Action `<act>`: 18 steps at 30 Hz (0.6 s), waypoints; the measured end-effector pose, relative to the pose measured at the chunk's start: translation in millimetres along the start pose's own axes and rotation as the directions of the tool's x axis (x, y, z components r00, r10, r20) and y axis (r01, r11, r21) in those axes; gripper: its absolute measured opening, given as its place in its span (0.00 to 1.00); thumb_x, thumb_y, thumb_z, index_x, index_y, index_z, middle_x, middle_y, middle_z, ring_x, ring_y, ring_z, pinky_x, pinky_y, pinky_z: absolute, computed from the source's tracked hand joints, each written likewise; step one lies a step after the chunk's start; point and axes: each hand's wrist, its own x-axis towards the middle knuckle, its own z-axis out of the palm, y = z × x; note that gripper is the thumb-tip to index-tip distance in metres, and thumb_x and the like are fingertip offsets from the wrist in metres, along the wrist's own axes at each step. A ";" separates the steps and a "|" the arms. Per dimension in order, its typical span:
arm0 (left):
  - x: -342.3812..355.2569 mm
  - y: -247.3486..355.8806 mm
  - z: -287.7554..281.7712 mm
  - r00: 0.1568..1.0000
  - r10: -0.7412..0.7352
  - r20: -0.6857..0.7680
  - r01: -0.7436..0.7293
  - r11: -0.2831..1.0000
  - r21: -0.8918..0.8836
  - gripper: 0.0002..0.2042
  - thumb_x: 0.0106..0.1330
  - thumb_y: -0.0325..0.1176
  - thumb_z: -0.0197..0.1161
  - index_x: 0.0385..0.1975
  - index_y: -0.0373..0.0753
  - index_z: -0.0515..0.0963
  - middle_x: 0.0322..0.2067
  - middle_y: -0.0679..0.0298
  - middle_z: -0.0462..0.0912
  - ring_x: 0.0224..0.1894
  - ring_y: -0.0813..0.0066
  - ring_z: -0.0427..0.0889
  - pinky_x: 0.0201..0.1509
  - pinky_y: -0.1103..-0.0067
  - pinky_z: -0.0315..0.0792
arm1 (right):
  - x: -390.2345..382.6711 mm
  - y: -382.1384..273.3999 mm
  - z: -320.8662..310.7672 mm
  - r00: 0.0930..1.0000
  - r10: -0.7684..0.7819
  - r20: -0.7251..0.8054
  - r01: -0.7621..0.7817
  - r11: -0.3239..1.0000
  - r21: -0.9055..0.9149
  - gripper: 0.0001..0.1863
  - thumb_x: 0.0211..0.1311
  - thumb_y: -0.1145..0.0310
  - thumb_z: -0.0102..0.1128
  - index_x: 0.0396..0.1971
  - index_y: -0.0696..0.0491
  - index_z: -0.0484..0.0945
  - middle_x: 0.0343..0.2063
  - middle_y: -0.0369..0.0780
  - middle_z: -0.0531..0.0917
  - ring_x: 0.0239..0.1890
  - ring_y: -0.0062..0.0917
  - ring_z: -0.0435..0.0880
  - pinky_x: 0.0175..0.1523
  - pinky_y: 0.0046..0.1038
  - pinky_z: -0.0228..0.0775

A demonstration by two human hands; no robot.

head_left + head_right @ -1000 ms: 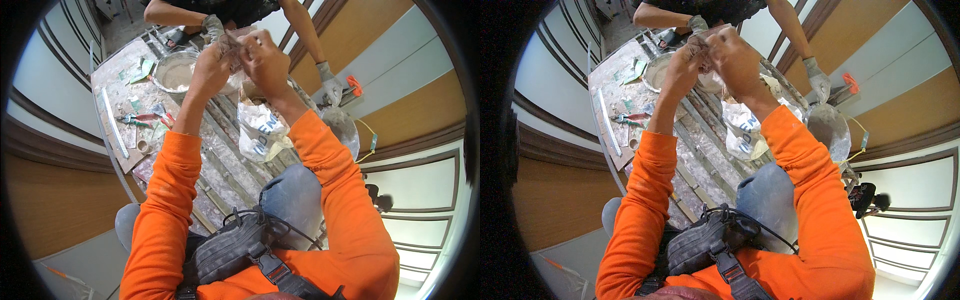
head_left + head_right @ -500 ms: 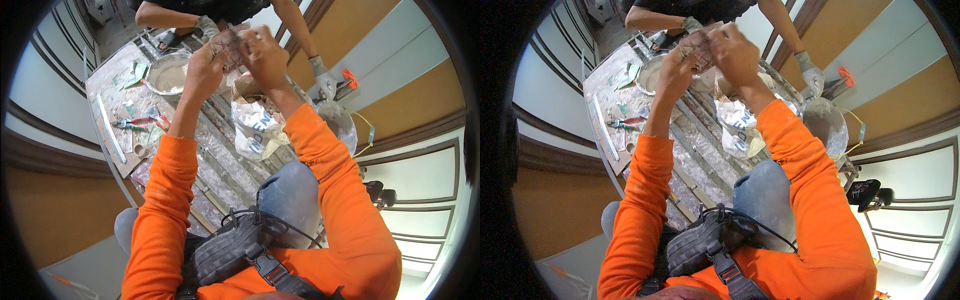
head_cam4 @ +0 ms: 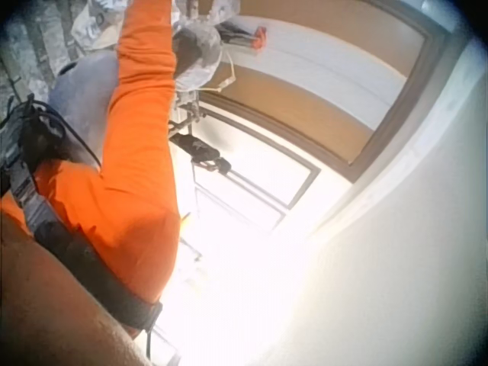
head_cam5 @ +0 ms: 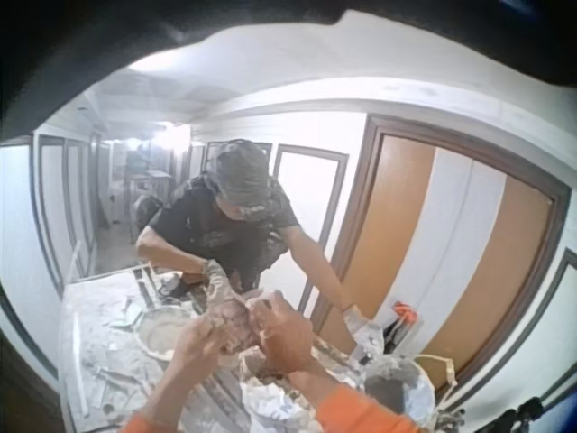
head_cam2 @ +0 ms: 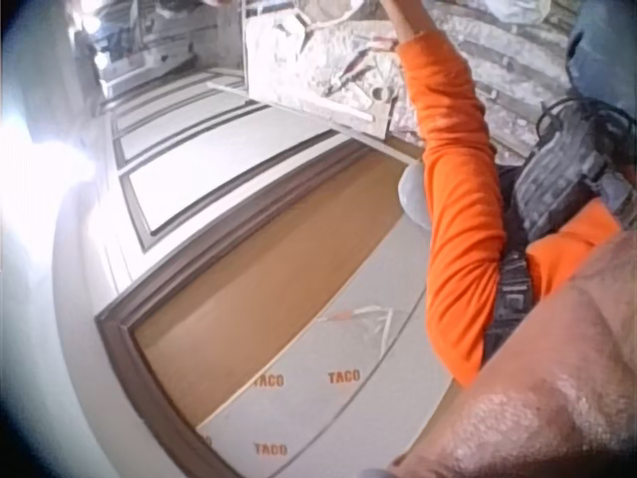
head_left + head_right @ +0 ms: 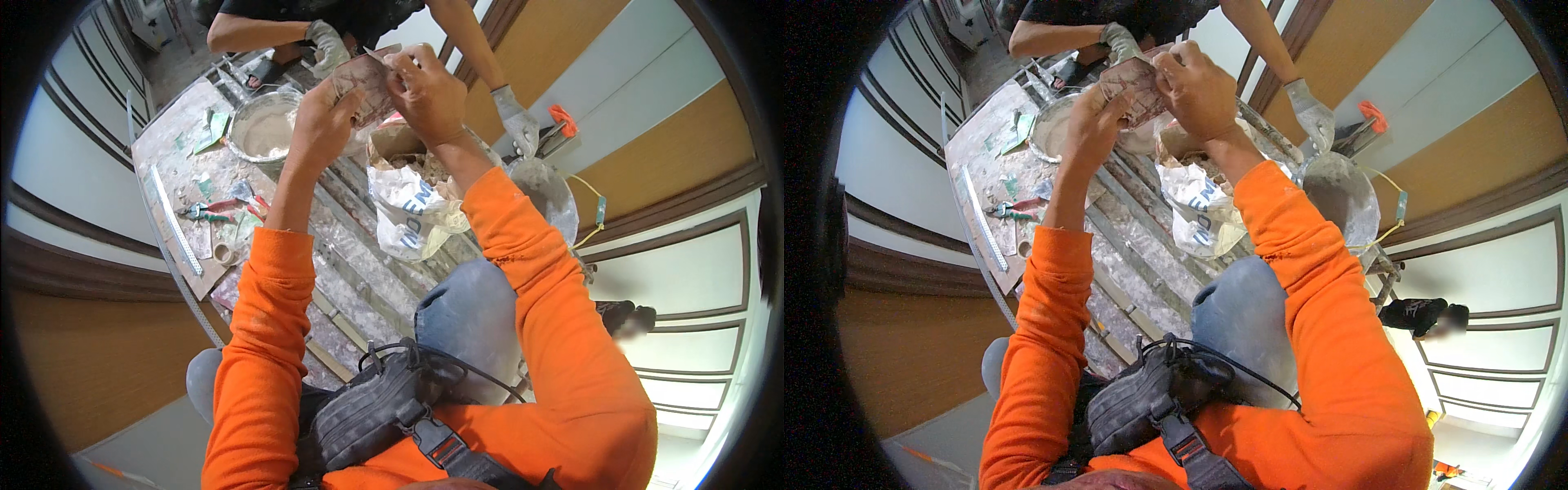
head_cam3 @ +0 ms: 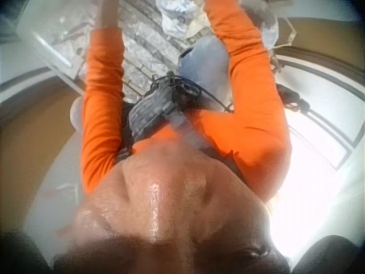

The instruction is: The person cleans the edges of a tile by hand with a tool and then applies white plaster to the back of the tile using a putty knife.

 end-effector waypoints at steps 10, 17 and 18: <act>-3.5 11.5 6.3 0.991 -0.114 -0.071 0.089 0.953 -0.288 0.10 0.71 0.27 0.57 0.46 0.30 0.80 0.37 0.66 0.84 0.37 0.82 0.79 0.42 0.80 0.75 | -0.2 10.7 1.4 0.987 0.158 0.017 -0.153 0.974 -0.169 0.12 0.55 0.67 0.69 0.39 0.42 0.78 0.34 0.35 0.78 0.34 0.30 0.86 0.33 0.33 0.80; -5.3 6.7 -1.4 0.992 -0.116 -0.059 0.082 0.908 -0.411 0.14 0.71 0.29 0.59 0.54 0.33 0.77 0.47 0.61 0.84 0.46 0.73 0.84 0.48 0.77 0.78 | -0.7 23.4 2.9 0.964 0.264 0.038 -0.253 0.950 -0.184 0.09 0.56 0.66 0.67 0.37 0.43 0.77 0.35 0.36 0.79 0.33 0.31 0.85 0.32 0.35 0.78; -3.2 9.2 -2.2 0.990 -0.120 -0.072 0.075 0.890 -0.449 0.14 0.71 0.29 0.60 0.55 0.34 0.76 0.48 0.61 0.84 0.47 0.73 0.84 0.48 0.76 0.78 | 1.0 31.7 0.3 0.980 0.193 -0.043 -0.196 0.977 -0.079 0.06 0.62 0.64 0.64 0.35 0.47 0.77 0.28 0.35 0.78 0.25 0.27 0.83 0.27 0.31 0.75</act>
